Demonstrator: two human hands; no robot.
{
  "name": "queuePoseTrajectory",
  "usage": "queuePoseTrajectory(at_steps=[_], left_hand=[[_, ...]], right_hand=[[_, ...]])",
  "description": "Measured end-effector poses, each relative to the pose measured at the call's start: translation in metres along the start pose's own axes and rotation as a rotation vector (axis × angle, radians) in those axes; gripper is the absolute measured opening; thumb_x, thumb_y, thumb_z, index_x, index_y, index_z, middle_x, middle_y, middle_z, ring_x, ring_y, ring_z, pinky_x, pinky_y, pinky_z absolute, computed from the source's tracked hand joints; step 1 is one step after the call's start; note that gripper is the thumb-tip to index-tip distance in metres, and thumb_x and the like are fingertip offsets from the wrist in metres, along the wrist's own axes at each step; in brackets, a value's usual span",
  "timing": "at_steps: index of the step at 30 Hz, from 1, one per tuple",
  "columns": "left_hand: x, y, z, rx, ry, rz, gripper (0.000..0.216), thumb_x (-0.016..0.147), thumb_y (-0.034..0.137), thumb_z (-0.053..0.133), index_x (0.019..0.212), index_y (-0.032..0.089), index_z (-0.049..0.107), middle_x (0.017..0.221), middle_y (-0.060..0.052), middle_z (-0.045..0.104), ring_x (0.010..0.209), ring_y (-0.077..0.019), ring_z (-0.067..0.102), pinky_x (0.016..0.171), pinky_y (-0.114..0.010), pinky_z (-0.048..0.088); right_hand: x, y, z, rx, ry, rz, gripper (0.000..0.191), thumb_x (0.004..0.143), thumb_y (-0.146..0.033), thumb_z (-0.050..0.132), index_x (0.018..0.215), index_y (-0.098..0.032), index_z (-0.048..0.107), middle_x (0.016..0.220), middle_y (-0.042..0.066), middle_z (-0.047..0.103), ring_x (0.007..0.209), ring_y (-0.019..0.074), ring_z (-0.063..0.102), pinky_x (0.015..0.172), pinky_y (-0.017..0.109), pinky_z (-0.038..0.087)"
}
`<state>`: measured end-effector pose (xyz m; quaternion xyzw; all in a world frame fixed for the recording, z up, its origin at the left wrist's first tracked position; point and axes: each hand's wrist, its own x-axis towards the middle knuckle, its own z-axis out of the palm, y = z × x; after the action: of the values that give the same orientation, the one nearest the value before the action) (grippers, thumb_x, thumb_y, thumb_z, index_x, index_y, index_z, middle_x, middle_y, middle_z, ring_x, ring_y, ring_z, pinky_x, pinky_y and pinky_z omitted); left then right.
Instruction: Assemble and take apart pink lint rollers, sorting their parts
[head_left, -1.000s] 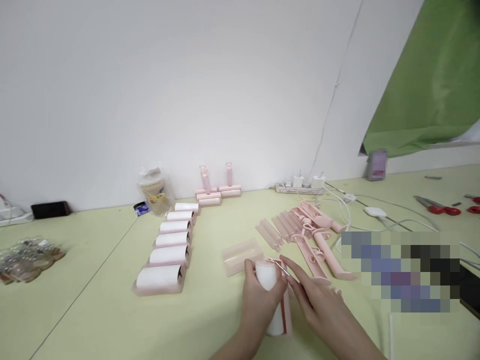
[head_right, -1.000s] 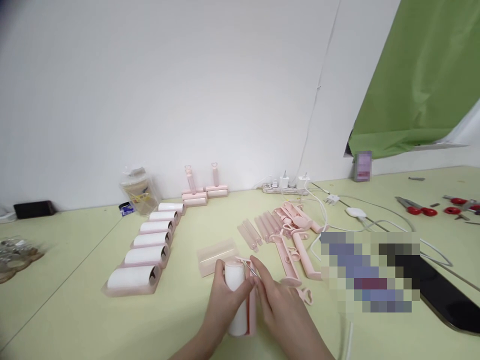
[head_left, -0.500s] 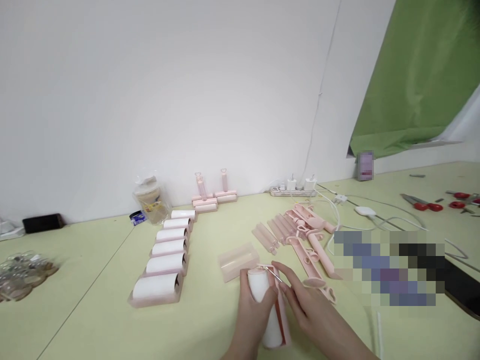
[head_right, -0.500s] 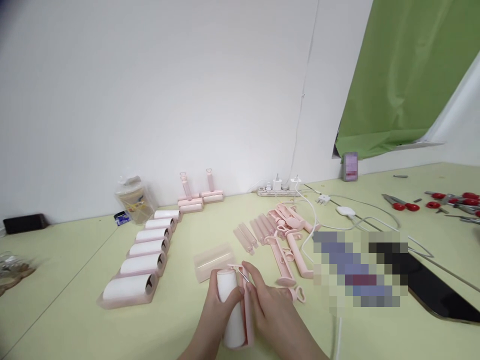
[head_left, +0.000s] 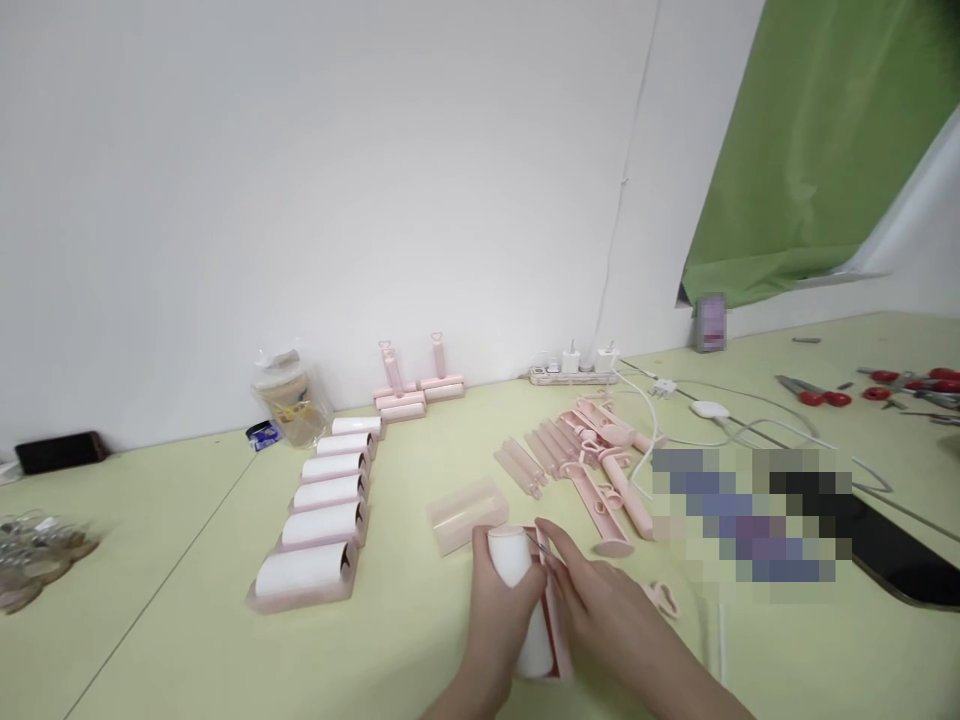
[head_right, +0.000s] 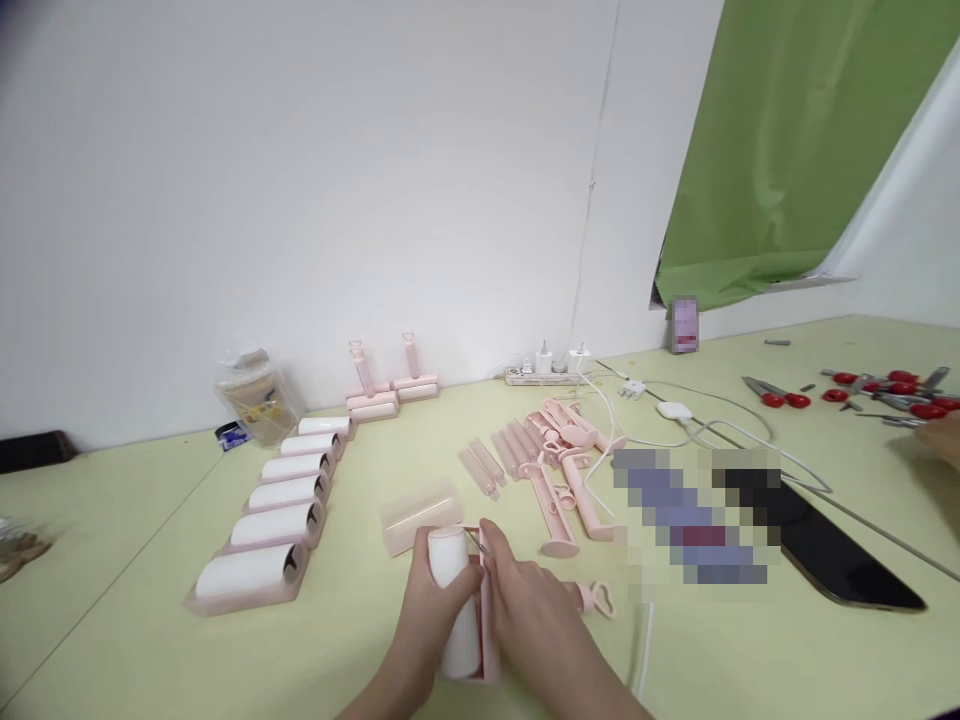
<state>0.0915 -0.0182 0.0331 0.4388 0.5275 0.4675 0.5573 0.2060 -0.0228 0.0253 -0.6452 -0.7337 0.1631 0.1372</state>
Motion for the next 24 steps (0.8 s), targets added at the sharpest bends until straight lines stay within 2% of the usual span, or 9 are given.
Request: queuePoseTrajectory(at_steps=[4,7,9,12,14,18,24], left_hand=[[0.004,0.005,-0.016,0.094,0.024,0.054,0.027,0.068,0.028,0.058,0.084,0.021,0.038,0.068,0.002,0.052,0.063,-0.014,0.054,0.058,-0.022,0.042],[0.009,0.011,-0.036,0.256,-0.002,0.062,0.037,0.068,0.04,0.058,0.089,0.022,0.035,0.072,0.001,0.052,0.056,-0.0138,0.053,0.05,-0.023,0.041],[0.011,0.017,-0.049,0.433,0.009,0.128,0.036,0.069,0.044,0.055,0.09,0.023,0.035,0.076,0.0,0.055,0.059,-0.0156,0.054,0.052,-0.024,0.04],[0.015,0.03,-0.061,0.71,0.052,0.234,0.026,0.072,0.041,0.05,0.086,0.024,0.035,0.074,0.001,0.057,0.064,-0.0183,0.056,0.056,-0.024,0.038],[0.02,0.037,-0.065,0.803,0.074,0.268,0.024,0.073,0.039,0.048,0.086,0.025,0.034,0.072,0.002,0.056,0.064,-0.0184,0.056,0.055,-0.023,0.037],[0.031,0.044,-0.068,0.898,0.133,0.302,0.023,0.073,0.038,0.047,0.086,0.025,0.034,0.07,0.002,0.056,0.061,-0.0182,0.057,0.051,-0.022,0.034],[0.033,0.043,-0.073,0.939,0.141,0.284,0.024,0.073,0.042,0.045,0.086,0.025,0.034,0.07,0.002,0.057,0.063,-0.019,0.058,0.052,-0.022,0.034]], right_hand=[[0.002,0.011,-0.008,0.147,-0.049,-0.033,0.032,0.086,-0.026,0.028,0.113,-0.021,0.044,0.075,0.006,0.067,0.064,0.0198,0.06,0.049,0.023,0.033],[0.004,0.015,-0.022,0.211,-0.128,-0.052,0.027,0.088,-0.038,0.026,0.095,-0.025,0.048,0.059,-0.001,0.059,0.055,0.017,0.054,0.048,0.022,0.032],[0.006,0.011,-0.033,0.24,-0.149,-0.09,0.029,0.087,-0.044,0.027,0.089,-0.025,0.048,0.052,-0.003,0.05,0.051,0.0153,0.049,0.046,0.021,0.03],[0.014,-0.002,-0.043,0.338,-0.179,-0.209,0.028,0.087,-0.045,0.028,0.09,-0.026,0.048,0.053,-0.005,0.046,0.049,0.0129,0.046,0.045,0.02,0.029],[0.022,-0.012,-0.045,0.351,-0.183,-0.264,0.026,0.087,-0.043,0.029,0.091,-0.025,0.048,0.052,-0.006,0.045,0.047,0.0121,0.043,0.045,0.02,0.027],[0.037,-0.025,-0.044,0.313,-0.133,-0.297,0.026,0.086,-0.042,0.03,0.092,-0.025,0.048,0.052,-0.006,0.046,0.048,0.0121,0.043,0.045,0.021,0.026],[0.043,-0.025,-0.039,0.384,-0.176,-0.276,0.028,0.086,-0.044,0.029,0.092,-0.024,0.048,0.05,-0.007,0.045,0.045,0.0113,0.042,0.043,0.02,0.027]])
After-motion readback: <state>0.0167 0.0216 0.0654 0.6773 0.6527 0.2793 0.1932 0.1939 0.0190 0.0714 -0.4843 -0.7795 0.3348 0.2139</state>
